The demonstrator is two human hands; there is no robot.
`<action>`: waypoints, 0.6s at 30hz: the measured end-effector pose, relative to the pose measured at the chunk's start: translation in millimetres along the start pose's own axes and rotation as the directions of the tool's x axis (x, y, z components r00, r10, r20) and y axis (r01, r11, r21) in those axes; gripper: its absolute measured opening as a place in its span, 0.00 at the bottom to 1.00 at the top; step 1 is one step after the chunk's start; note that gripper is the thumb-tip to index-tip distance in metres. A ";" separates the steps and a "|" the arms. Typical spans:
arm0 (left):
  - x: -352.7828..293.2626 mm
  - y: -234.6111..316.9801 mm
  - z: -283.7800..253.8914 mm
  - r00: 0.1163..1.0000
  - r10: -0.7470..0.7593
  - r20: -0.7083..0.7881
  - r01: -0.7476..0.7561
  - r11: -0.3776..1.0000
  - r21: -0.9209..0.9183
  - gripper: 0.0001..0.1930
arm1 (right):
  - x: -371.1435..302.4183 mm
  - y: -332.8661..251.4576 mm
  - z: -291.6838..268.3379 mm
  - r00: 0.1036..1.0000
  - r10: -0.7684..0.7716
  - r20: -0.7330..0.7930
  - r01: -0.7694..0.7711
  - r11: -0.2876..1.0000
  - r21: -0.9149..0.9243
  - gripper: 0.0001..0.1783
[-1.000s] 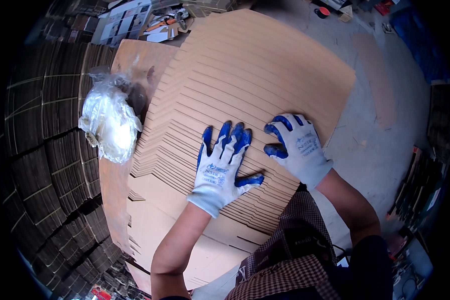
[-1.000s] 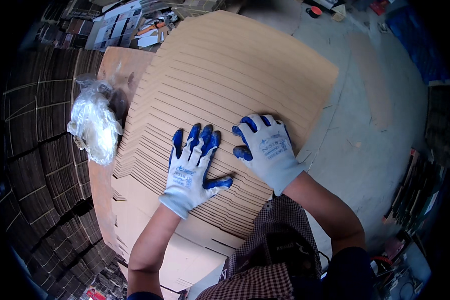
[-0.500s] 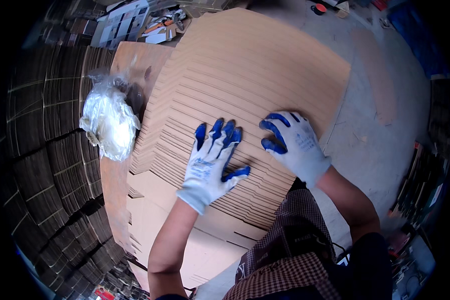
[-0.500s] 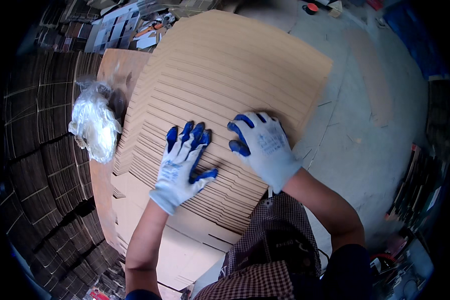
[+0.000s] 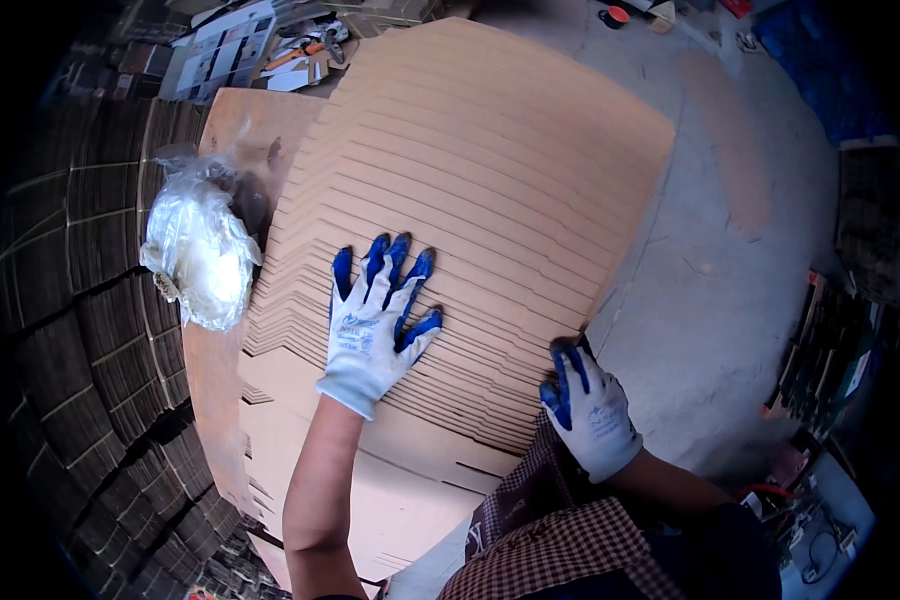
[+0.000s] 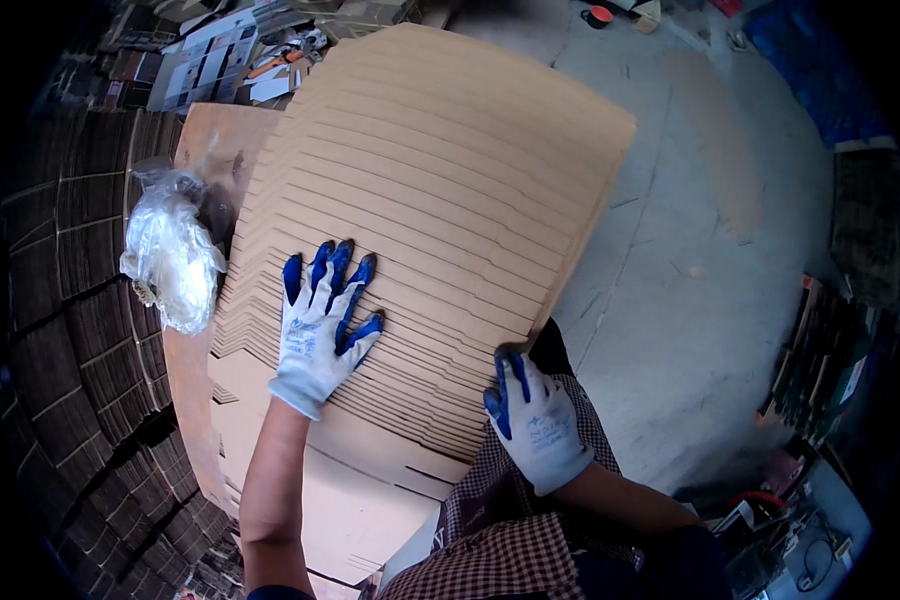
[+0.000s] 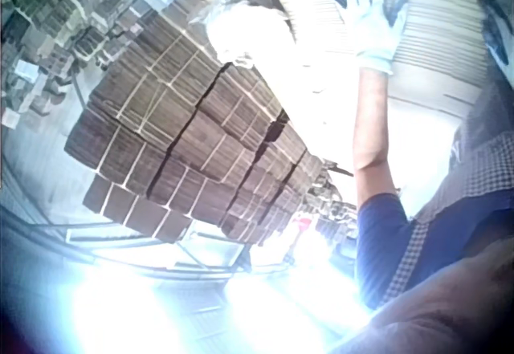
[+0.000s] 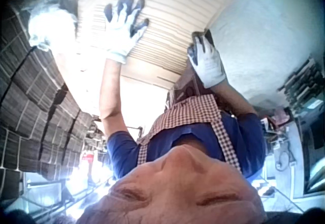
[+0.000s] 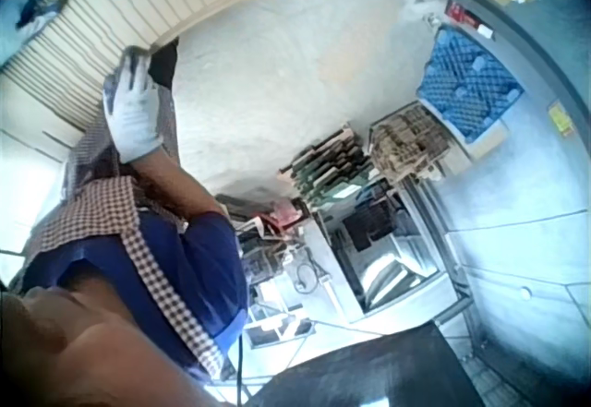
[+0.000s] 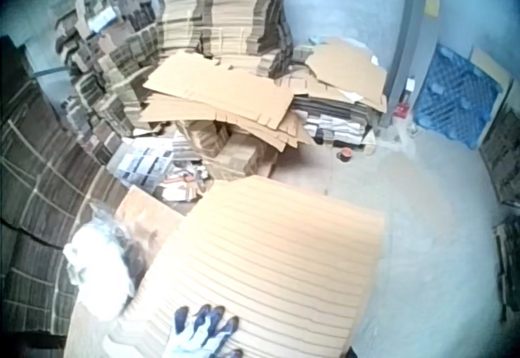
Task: The person stacks flat cardboard sheets on a workbench, aligns them, and applies adhesive to the edges using a cloth. They then walk to a nearby machine and place a printed cardboard sheet onto it.
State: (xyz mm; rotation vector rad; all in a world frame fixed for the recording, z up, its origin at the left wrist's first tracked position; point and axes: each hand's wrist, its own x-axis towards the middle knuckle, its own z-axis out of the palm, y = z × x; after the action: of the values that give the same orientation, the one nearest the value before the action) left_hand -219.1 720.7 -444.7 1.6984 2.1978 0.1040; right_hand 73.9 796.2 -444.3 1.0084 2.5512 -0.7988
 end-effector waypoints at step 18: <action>-26.8 53.2 13.9 0.980 0.079 0.181 -0.058 0.991 -0.121 0.50 | 107.6 -16.8 -36.5 0.989 -0.068 0.130 0.062 0.997 0.048 0.25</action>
State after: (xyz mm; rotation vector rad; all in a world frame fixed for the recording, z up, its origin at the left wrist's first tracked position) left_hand -159.9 707.6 -436.8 1.6502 1.9608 0.0841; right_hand -16.9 865.5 -456.1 0.8586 2.4745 -0.9118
